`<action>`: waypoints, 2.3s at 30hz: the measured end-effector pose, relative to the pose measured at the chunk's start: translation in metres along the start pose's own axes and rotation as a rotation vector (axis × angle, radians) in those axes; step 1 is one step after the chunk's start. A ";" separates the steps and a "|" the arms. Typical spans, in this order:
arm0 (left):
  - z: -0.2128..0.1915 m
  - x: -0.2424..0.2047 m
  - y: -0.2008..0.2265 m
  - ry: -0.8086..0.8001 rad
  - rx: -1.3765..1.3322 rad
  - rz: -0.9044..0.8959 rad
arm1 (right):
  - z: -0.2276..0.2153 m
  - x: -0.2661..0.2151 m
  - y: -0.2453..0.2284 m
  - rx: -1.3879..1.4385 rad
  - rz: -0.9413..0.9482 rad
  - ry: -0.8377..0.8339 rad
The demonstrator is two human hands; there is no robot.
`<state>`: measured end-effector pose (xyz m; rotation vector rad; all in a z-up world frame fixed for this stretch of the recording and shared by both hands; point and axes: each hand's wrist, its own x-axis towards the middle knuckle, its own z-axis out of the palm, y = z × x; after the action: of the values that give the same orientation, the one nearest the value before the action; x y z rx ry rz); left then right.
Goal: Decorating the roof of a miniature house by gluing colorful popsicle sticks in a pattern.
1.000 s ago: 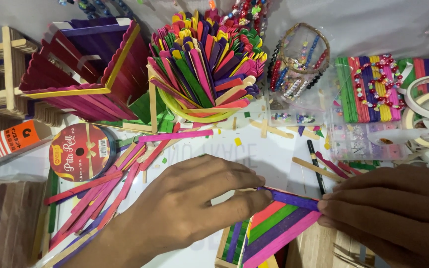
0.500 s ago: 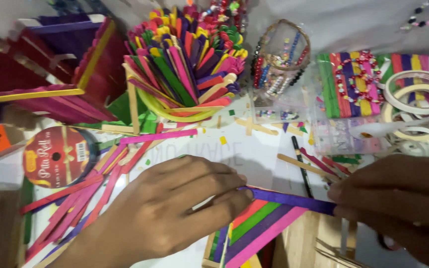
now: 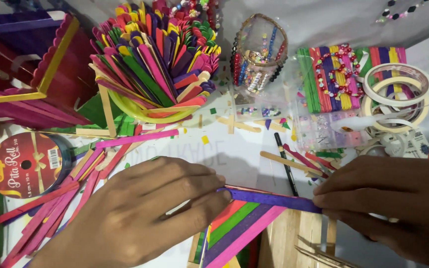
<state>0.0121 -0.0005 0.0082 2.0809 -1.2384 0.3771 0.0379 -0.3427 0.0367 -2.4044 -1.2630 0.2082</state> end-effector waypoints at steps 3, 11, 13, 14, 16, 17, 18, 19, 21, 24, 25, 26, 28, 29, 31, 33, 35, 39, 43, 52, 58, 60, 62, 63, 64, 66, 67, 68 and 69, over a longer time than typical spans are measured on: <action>-0.005 0.002 0.005 -0.049 -0.070 -0.060 | 0.003 0.003 -0.002 -0.014 -0.041 0.035; -0.005 0.001 0.003 -0.068 -0.052 -0.038 | 0.004 0.002 0.001 -0.010 -0.050 0.043; -0.005 0.001 0.004 -0.076 -0.051 -0.043 | 0.006 0.002 0.001 -0.029 -0.058 0.054; -0.006 0.001 0.004 -0.081 -0.053 -0.047 | 0.007 0.002 0.000 -0.014 -0.041 0.061; -0.006 0.001 0.005 -0.085 -0.054 -0.052 | 0.007 0.004 -0.002 0.001 -0.025 0.068; -0.006 0.002 0.006 -0.082 -0.056 -0.054 | 0.007 0.004 -0.003 0.026 -0.018 0.071; -0.006 0.002 0.006 -0.079 -0.059 -0.054 | 0.007 0.005 -0.004 0.050 -0.011 0.074; -0.006 0.002 0.005 -0.079 -0.057 -0.054 | 0.009 -0.001 0.001 0.049 -0.012 0.075; -0.004 0.003 0.004 -0.072 0.021 -0.008 | 0.011 -0.012 0.011 -0.027 -0.072 -0.005; -0.003 0.004 0.006 -0.076 0.043 -0.009 | 0.013 -0.011 0.006 -0.023 -0.070 0.035; -0.003 0.003 0.006 -0.077 0.045 -0.009 | 0.014 -0.008 0.002 -0.023 -0.071 0.037; -0.003 0.003 0.006 -0.081 0.045 -0.011 | 0.015 -0.004 -0.002 -0.018 -0.059 0.083; -0.003 0.002 0.005 -0.087 0.049 -0.012 | 0.017 -0.002 -0.006 -0.013 -0.049 0.131; -0.003 0.002 0.005 -0.091 0.080 0.000 | 0.018 -0.002 -0.007 -0.044 -0.015 0.135; -0.005 0.003 0.004 -0.096 0.112 0.014 | 0.019 -0.002 -0.008 -0.073 0.019 0.141; -0.006 0.005 0.004 -0.103 0.100 -0.005 | 0.021 0.000 -0.008 -0.116 -0.023 0.124; -0.007 0.010 0.005 -0.100 0.061 -0.029 | 0.022 0.005 -0.012 -0.074 -0.016 0.162; 0.003 0.027 0.013 -0.024 0.026 -0.105 | 0.027 0.009 -0.014 -0.056 -0.028 0.231; 0.027 0.036 0.015 -0.071 0.061 -0.123 | 0.029 0.010 -0.011 -0.076 -0.097 0.248; 0.044 0.042 0.016 -0.114 -0.159 -0.245 | 0.038 0.006 -0.012 -0.022 -0.048 0.262; 0.046 0.044 0.018 -0.075 -0.249 -0.332 | 0.044 0.004 -0.015 -0.074 0.039 0.267; 0.046 0.045 0.019 -0.060 -0.274 -0.370 | 0.043 0.005 -0.017 -0.086 0.043 0.284; 0.047 0.045 0.020 -0.046 -0.270 -0.380 | 0.048 0.001 -0.012 -0.101 0.036 0.274; 0.047 0.045 0.020 -0.031 -0.266 -0.392 | 0.050 0.000 -0.009 -0.114 0.027 0.264; 0.046 0.045 0.021 -0.031 -0.265 -0.391 | 0.048 0.000 -0.009 -0.115 0.026 0.265; 0.043 0.047 0.022 -0.046 -0.295 -0.433 | 0.045 0.002 -0.010 -0.100 0.007 0.246; 0.044 0.046 0.022 -0.045 -0.294 -0.433 | 0.048 -0.001 -0.006 -0.101 0.006 0.247; 0.044 0.045 0.021 -0.060 -0.288 -0.439 | 0.051 -0.004 -0.002 -0.109 -0.017 0.210; 0.044 0.044 0.020 -0.076 -0.283 -0.445 | 0.054 -0.006 0.002 -0.117 -0.039 0.172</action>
<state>0.0132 -0.0655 0.0087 2.0587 -0.7806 -0.0772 0.0182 -0.3331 -0.0131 -2.4331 -1.2724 -0.0855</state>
